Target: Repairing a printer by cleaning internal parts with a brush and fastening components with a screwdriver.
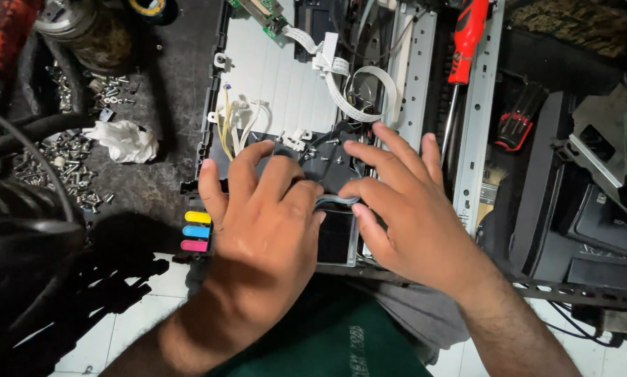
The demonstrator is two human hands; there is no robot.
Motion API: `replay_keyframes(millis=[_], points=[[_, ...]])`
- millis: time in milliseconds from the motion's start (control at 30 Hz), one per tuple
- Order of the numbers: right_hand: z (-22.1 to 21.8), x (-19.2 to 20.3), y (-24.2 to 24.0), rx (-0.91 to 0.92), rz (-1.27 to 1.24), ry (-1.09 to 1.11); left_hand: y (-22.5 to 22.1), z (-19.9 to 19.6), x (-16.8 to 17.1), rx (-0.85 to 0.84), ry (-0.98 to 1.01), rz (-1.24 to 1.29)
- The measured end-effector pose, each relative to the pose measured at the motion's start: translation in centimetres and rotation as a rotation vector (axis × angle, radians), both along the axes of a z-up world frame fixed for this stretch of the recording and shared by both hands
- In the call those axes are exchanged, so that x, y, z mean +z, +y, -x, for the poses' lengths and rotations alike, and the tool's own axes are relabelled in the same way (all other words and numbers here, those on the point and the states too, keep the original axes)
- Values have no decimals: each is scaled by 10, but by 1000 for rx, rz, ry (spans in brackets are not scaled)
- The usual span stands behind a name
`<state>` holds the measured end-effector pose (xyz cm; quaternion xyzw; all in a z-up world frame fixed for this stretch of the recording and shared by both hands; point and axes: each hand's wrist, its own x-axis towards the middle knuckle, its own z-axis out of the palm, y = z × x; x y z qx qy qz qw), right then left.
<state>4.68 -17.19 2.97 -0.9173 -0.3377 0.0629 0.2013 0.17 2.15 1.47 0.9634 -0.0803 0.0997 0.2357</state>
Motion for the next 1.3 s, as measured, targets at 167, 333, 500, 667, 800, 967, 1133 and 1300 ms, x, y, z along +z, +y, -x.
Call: replay_keyframes(millis=[167, 333, 500, 667, 800, 967, 1133, 1300], points=[[-2, -1, 5, -30, -7, 15, 1, 1, 0, -4, -8, 9], [-3, -1, 10, -22, -17, 48, 1, 1, -3, -4, -27, 14], [-3, -5, 9, -6, -20, 100, 0, 0, -3, -8, 56, 28], [-2, -10, 7, 0, -53, 105, -1, 1, -9, 6, 48, 14], [-2, -12, 6, 4, -72, 110, -4, 1, -12, 53, 35, 10], [-3, -13, 7, 0, -83, 114, -4, 2, -11, 61, 37, -2], [-3, -11, 13, -5, -51, 96, -3, 4, -10, 46, 41, -23], [1, -19, 13, -47, -82, 74, -4, 3, -11, 49, -22, -28]])
